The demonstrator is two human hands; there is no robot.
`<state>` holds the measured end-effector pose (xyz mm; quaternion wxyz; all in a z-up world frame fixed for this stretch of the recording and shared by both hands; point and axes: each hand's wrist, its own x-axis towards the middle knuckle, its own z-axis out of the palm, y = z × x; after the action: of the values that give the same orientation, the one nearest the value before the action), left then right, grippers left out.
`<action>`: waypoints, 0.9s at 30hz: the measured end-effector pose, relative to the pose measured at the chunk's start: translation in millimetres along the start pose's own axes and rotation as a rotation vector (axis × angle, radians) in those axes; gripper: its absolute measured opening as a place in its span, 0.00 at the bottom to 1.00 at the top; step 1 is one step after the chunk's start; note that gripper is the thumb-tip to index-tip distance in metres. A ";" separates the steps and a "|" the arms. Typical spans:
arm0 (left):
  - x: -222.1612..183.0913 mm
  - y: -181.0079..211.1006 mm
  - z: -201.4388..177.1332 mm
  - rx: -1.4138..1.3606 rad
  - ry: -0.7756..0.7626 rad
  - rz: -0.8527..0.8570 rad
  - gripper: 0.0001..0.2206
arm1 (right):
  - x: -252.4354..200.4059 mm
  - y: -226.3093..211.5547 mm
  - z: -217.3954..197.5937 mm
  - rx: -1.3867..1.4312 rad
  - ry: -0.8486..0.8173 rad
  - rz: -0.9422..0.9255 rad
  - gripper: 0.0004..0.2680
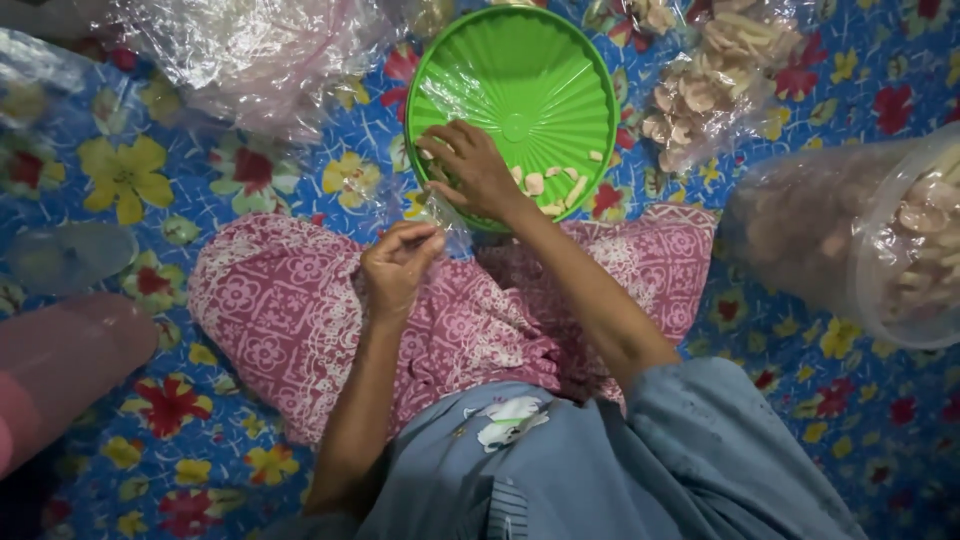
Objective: The person is sitting on the floor and packaging small, elongated food pieces from a green plate into small plastic bags.
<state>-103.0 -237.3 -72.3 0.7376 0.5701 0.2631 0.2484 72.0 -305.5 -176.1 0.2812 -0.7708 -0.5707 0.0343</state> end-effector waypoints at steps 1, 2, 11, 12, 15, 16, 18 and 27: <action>-0.3 0.1 -0.4 0.001 0.001 -0.002 0.07 | -4.4 -0.5 1.7 0.002 -0.001 0.000 0.20; -0.4 0.0 -0.8 0.001 0.002 -0.005 0.07 | -8.8 -1.0 3.7 -0.025 -0.036 0.002 0.18; 0.5 -2.3 -2.4 0.086 -0.005 0.010 0.07 | -52.3 10.1 -42.5 -0.110 -0.111 -0.008 0.17; -0.2 1.7 -1.0 0.090 0.004 0.010 0.08 | -51.7 8.6 -54.2 -0.123 -0.131 -0.032 0.20; 4.3 19.6 4.4 0.058 0.009 0.022 0.08 | -46.6 5.3 -64.2 -0.138 -0.162 -0.059 0.23; 4.6 21.5 6.5 0.059 0.006 0.022 0.08 | -43.7 6.6 -62.7 -0.139 -0.160 -0.056 0.23; 4.3 25.2 9.0 0.114 -0.021 0.021 0.09 | -37.4 8.2 -58.0 -0.176 -0.128 -0.168 0.23; 26.9 -0.1 5.1 0.069 -0.216 0.124 0.24 | -37.7 13.5 -39.2 -0.274 -0.087 -0.151 0.13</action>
<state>-79.7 -223.0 -74.1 0.7248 0.6337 0.1548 0.2216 85.3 -357.4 -159.6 0.1503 -0.7547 -0.6379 -0.0316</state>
